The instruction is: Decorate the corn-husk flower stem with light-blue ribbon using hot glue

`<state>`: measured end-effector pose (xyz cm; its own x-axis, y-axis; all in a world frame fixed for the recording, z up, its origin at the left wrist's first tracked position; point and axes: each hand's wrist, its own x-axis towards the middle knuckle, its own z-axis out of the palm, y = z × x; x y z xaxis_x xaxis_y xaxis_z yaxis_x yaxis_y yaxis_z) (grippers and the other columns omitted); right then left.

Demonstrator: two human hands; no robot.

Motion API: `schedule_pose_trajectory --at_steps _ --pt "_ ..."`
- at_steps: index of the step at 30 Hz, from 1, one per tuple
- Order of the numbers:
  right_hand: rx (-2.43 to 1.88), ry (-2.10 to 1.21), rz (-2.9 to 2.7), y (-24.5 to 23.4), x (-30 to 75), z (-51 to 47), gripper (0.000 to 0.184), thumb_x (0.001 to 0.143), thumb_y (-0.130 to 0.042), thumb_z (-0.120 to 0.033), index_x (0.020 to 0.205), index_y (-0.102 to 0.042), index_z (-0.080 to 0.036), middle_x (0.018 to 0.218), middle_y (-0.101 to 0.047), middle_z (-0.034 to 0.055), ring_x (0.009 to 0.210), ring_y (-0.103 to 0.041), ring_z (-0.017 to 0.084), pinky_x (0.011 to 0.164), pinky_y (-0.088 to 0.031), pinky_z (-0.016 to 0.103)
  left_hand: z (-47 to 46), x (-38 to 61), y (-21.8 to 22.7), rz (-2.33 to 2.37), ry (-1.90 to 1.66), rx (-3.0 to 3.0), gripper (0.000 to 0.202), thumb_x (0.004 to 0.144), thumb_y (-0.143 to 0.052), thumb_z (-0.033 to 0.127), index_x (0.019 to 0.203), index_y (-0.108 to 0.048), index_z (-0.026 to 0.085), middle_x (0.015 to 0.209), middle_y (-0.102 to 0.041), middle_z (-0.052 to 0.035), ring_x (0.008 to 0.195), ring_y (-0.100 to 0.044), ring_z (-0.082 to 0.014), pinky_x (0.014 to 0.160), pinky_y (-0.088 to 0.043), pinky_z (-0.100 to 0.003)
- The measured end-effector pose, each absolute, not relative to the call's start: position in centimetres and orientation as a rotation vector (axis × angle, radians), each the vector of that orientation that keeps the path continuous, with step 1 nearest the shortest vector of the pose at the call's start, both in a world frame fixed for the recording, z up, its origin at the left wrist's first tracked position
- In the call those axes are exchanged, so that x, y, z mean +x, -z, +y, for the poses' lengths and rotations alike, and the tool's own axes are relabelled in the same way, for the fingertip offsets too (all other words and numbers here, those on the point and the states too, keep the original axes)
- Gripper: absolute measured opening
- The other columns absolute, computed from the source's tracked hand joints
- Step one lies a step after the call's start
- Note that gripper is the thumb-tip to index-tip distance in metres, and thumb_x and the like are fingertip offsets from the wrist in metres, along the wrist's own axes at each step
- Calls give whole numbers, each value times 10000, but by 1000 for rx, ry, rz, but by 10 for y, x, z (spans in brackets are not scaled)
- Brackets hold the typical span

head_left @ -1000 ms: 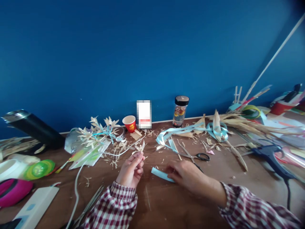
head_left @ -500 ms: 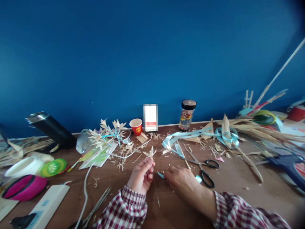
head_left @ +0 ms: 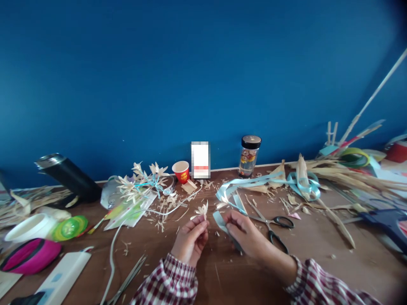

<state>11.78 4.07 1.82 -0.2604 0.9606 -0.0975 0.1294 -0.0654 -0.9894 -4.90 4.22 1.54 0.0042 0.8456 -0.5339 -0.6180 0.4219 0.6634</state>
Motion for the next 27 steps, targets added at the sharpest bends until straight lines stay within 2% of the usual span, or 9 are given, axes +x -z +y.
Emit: schedule_pose_trajectory --at_steps 5,10,16,21,27 --pt "-1179 -1614 -1299 -21 120 42 93 825 -426 -255 770 -478 -200 527 -341 -80 442 -301 73 408 -206 190 39 -46 -18 1066 -1139 289 148 747 -611 -5 821 -628 122 619 -662 10 450 -586 -44 404 -492 -110" --pt "-1099 -1444 -1494 -21 124 46 226 821 -539 -364 721 -523 -162 616 -420 -43 549 -350 88 513 -289 229 38 -45 -19 1061 -1111 264 144 748 -622 11 826 -618 132 609 -658 14 461 -591 -47 404 -491 -111" --pt "-1174 -1289 -1469 -17 125 49 223 821 -535 -355 711 -522 -162 603 -406 -47 546 -342 93 511 -278 239 34 -43 -17 1010 -1064 237 200 715 -668 28 864 -606 146 654 -663 17 471 -592 -41 421 -499 -114" --pt "-1169 -1314 -1485 -20 125 48 239 822 -527 -355 684 -520 -161 581 -386 -52 529 -318 88 493 -261 237 31 -41 -15 970 -999 215 240 665 -720 53 855 -607 149 659 -650 19 471 -588 -45 418 -501 -120" --pt "-1167 -1332 -1521 -23 126 49 230 818 -524 -329 678 -542 -147 600 -435 -32 546 -353 92 512 -285 241 31 -42 -14 937 -954 187 261 610 -760 52 821 -637 143 645 -658 -1 477 -596 -59 426 -513 -135"
